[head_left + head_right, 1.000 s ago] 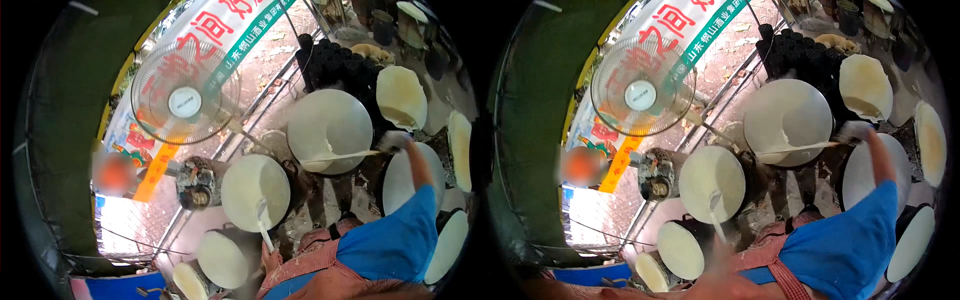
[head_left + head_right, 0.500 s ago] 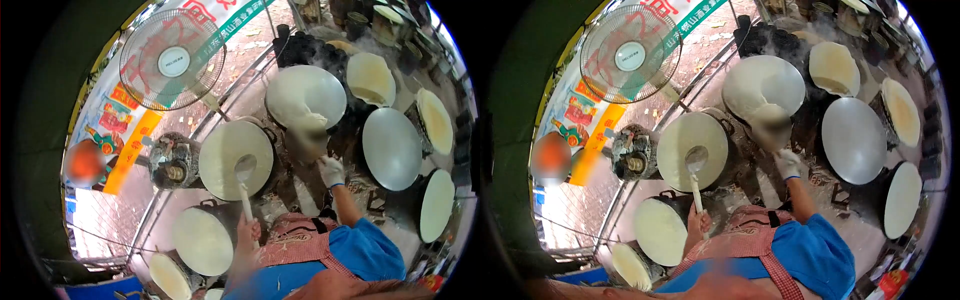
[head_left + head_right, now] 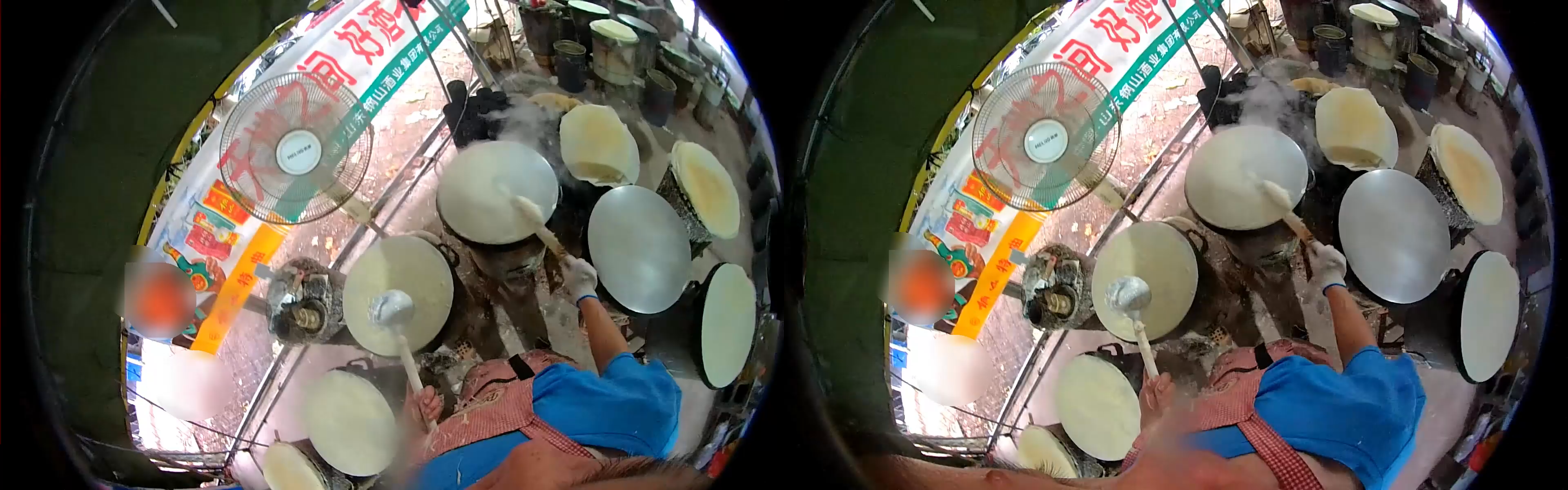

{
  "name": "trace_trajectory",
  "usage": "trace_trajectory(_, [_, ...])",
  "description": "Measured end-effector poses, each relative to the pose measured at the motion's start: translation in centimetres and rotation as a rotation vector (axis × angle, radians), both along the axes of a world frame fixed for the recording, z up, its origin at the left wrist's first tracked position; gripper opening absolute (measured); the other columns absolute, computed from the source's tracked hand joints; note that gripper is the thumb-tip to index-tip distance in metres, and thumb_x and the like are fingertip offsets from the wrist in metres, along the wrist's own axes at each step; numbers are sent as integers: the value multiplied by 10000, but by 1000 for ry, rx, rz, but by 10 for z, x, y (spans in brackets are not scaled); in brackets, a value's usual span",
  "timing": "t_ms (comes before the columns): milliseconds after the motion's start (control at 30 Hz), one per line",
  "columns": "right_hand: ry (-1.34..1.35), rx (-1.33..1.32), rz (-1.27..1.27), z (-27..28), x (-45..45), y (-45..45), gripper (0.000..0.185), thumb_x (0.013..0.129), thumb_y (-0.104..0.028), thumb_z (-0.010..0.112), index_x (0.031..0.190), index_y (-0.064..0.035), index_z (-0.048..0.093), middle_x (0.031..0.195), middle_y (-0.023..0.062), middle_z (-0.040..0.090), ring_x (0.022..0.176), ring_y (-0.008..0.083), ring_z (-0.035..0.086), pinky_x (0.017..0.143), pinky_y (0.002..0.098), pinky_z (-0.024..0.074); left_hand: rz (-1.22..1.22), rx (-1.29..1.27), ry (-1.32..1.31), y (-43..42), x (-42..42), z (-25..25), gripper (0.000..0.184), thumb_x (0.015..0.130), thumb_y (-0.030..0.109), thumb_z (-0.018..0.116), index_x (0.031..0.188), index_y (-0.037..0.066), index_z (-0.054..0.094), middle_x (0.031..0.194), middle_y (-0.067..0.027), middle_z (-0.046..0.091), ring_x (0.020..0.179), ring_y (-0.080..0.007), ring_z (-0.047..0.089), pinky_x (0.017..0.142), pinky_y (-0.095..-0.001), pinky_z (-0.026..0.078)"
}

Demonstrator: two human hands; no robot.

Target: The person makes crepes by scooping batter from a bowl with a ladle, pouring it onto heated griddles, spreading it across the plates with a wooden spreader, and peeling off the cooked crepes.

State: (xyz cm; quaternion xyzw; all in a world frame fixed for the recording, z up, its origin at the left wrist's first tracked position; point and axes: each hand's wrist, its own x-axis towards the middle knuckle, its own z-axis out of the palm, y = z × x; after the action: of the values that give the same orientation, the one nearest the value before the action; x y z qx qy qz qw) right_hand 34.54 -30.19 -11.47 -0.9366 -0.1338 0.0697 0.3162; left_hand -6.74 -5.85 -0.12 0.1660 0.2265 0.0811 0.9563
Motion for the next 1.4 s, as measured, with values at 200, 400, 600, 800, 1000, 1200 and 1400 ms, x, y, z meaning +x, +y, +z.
trace_trajectory(200, [-33, -98, 122, 35, -29, 59, 303, 830, -337, 592, 967, -76, 665, 865, 178, 644, 825, 349, 610, 736, 417, 487, -130, -58, 108, 10, 9, -50, 350, 960, 386, 444, 728, 125, 434, 576, 20, 345, 466, -99, 355, 431, -231, 328])
trace_trajectory(400, [-74, -29, -50, 12, 36, -1, 289, 874, -278, 549, 1027, -55, 652, 843, 161, 657, 797, 282, 636, 690, 411, 490, -88, 189, 280, 21, 37, -47, 268, 993, 267, 383, 784, 105, 423, 625, -4, 374, 454, -92, 339, 407, -238, 313])
trace_trajectory(600, [-378, -139, 150, -11, -10, 23, 251, 845, -324, 573, 975, -131, 667, 695, 135, 610, 671, 317, 616, 591, 420, 482, -57, 98, 400, 5, 63, -23, 201, 990, 195, 405, 1141, 66, 437, 617, -1, 341, 437, -81, 305, 375, -224, 280])
trace_trajectory(800, [-53, 171, -202, 29, 72, 27, 283, 886, -279, 490, 1069, -112, 629, 969, 135, 661, 864, 326, 615, 743, 392, 488, -119, 130, 734, 5, 109, 6, 271, 994, 329, 408, 913, 73, 449, 583, 22, 298, 419, -80, 267, 364, -241, 239])
trace_trajectory(1000, [-262, -7, -36, -48, -5, -22, 285, 832, -330, 590, 1056, -164, 653, 1110, 160, 621, 787, 288, 647, 723, 396, 511, -51, -46, 526, 9, 113, -12, 237, 992, 295, 423, 988, 62, 468, 603, 20, 305, 440, -74, 277, 374, -236, 251])
trace_trajectory(1200, [21, 305, -286, 11, 208, 73, 369, 781, -341, 557, 999, -55, 639, 984, 221, 625, 916, 393, 591, 784, 438, 470, 5, -73, 491, 4, 113, -17, 212, 992, 275, 424, 1002, 67, 461, 610, 19, 306, 452, -70, 281, 379, -232, 254])
trace_trajectory(1400, [179, 595, -207, -41, 183, 66, 456, 723, -414, 663, 983, -39, 686, 911, 182, 676, 835, 314, 655, 732, 354, 499, 23, -117, 419, 11, 104, -19, 187, 992, 255, 425, 1016, 72, 455, 616, 17, 307, 464, -66, 285, 385, -228, 258])
